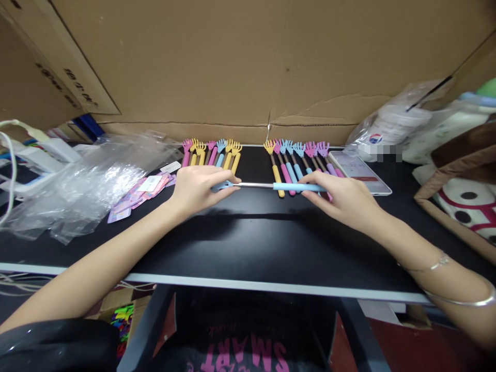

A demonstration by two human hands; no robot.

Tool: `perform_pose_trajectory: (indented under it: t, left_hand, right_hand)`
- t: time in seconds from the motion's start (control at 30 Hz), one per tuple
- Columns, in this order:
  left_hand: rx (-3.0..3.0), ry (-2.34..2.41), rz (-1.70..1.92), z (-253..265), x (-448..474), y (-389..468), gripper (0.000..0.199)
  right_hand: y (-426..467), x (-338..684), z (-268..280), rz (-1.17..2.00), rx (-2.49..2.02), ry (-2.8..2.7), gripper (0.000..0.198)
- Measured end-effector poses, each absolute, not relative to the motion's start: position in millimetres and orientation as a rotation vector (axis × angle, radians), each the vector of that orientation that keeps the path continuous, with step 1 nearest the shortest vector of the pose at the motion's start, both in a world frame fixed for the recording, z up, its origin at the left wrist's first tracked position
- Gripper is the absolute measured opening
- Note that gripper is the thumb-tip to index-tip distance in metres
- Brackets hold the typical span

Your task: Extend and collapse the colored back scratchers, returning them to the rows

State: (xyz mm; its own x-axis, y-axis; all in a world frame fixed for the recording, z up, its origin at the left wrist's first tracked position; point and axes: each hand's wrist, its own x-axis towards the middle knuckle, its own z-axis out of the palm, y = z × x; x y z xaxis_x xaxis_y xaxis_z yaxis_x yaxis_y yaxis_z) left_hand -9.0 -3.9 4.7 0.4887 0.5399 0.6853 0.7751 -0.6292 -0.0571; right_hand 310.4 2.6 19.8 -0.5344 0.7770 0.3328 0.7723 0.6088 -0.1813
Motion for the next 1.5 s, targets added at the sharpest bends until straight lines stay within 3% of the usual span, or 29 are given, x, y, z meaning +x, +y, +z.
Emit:
perform_pose_trajectory:
  t: [0.2,0.6,1.03,1.33,1.5]
  left_hand:
    - [-2.359,-1.044,-0.973,4.4,-10.4,-2.4,0.021]
    - [-2.370,-1.001,-0.966,1.9,-14.0,1.9,0.029]
    - [-2.354,-0.967,-0.830,7.5,-12.2,-2.0,0.033]
    - [-2.476,-1.063,-1.015,-3.4,-10.5,5.5,0.024]
    - [-2.682,-1.443,-1.059,-4.2,-10.3,11.5,0.028]
  right_hand:
    - [5.4,313.6,20.0,0.026,-1.234,-2.401,0.027]
    - [5.0,310.6,24.9,0.521,-1.088,-2.387,0.034]
    - [14.7,316.0,12.0,1.434,-1.066,-2.203,0.047]
    - [9.1,308.0,13.9,1.288,-1.123,-2.105,0.043]
    - [3.3,304.4,20.6,1.106,-1.135,-2.007,0.036]
